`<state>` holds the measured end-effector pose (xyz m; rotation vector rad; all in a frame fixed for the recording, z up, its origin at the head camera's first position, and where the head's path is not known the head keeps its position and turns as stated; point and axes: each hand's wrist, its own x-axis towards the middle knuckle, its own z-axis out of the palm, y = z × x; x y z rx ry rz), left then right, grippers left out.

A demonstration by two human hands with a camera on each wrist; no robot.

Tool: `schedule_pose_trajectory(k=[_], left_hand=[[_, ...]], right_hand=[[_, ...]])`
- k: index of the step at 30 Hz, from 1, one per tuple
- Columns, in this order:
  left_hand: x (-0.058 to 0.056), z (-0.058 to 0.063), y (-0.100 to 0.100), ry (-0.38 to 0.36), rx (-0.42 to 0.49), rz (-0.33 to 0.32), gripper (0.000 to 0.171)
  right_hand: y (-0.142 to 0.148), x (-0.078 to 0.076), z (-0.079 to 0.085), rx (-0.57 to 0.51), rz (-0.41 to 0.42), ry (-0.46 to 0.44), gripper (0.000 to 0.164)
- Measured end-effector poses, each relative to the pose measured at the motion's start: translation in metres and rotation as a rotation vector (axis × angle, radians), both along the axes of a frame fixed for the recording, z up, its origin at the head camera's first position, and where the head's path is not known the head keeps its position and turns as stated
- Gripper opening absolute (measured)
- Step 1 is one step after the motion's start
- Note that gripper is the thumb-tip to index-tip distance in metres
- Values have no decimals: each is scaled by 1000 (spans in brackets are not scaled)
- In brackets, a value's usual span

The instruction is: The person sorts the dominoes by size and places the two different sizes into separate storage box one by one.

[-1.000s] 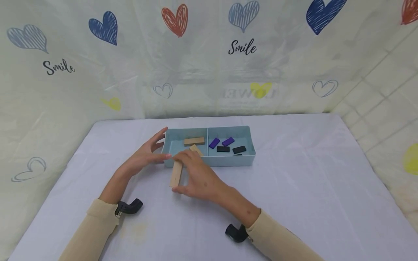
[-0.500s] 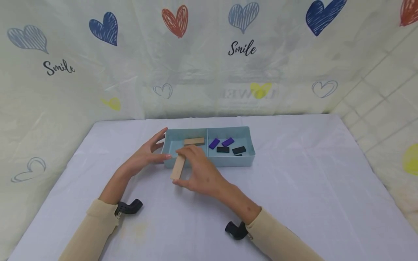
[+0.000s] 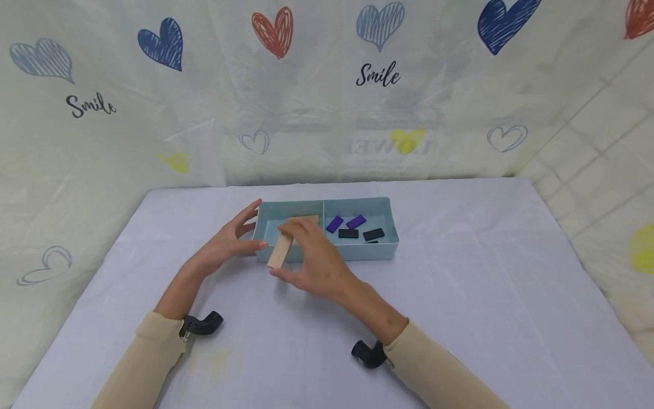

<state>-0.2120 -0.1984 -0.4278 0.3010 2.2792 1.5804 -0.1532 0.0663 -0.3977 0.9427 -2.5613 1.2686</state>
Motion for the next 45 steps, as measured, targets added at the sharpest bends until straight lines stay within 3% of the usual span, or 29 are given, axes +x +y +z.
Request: schedule_pose_trajectory(k=[6,20,45], left_hand=[[0,0,1,-4,6,1,98],[2,-1,-3,2,-7,1,96],[1,-1,-1,8,-9,-3,95]], right_hand=[[1,-2,1,-9,-32,-35,73],[3,-13,0,5,-93,-12,66],[9,-26,2,23,-142,-34,62]])
